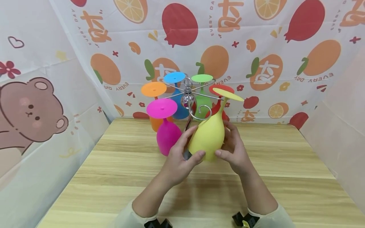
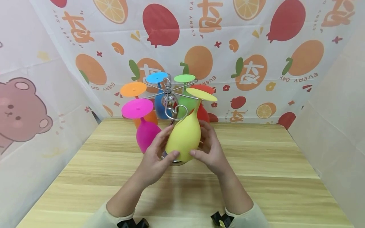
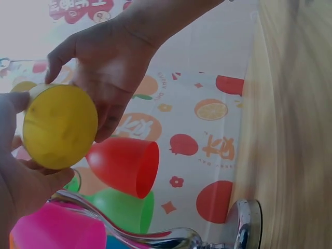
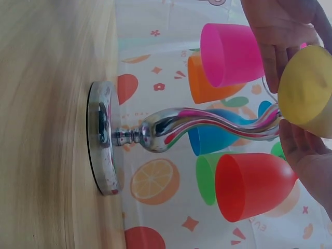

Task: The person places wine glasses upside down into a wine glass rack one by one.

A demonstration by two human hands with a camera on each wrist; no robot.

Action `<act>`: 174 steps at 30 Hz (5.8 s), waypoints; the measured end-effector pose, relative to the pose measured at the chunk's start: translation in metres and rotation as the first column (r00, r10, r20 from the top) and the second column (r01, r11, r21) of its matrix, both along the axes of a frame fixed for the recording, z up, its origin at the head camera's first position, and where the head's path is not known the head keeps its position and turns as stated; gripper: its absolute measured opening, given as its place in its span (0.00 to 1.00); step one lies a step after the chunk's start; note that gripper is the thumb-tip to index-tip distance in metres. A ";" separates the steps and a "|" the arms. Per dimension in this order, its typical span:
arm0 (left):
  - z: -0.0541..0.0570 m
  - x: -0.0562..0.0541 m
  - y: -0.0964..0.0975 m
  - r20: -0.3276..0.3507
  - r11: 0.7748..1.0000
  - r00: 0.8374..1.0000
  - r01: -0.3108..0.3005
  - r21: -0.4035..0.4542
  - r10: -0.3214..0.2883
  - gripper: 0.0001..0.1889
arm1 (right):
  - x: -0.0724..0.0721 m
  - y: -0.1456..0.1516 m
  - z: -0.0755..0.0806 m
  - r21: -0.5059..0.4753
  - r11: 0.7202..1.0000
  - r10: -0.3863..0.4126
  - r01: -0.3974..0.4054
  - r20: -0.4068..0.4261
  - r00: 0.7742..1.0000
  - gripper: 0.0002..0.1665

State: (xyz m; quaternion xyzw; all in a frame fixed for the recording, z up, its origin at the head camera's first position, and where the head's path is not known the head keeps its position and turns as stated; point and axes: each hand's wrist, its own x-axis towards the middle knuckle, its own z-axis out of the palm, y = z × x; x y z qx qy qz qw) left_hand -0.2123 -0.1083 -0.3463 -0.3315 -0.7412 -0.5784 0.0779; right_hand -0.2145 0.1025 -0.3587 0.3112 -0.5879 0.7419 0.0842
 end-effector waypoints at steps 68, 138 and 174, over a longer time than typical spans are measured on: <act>-0.003 -0.010 0.000 0.109 0.997 0.992 -0.063 -0.049 0.069 0.42 | -0.003 -0.001 0.003 0.229 0.952 -0.216 0.205 0.024 0.976 0.47; -0.012 -0.006 0.007 -0.337 0.950 0.922 -0.261 -0.173 0.192 0.37 | -0.011 -0.005 -0.013 0.415 0.894 -0.222 0.171 0.079 0.972 0.44; -0.010 -0.005 0.005 -0.375 0.947 0.904 -0.280 -0.156 0.206 0.38 | -0.010 -0.005 -0.013 0.428 0.882 -0.248 0.196 0.069 0.966 0.45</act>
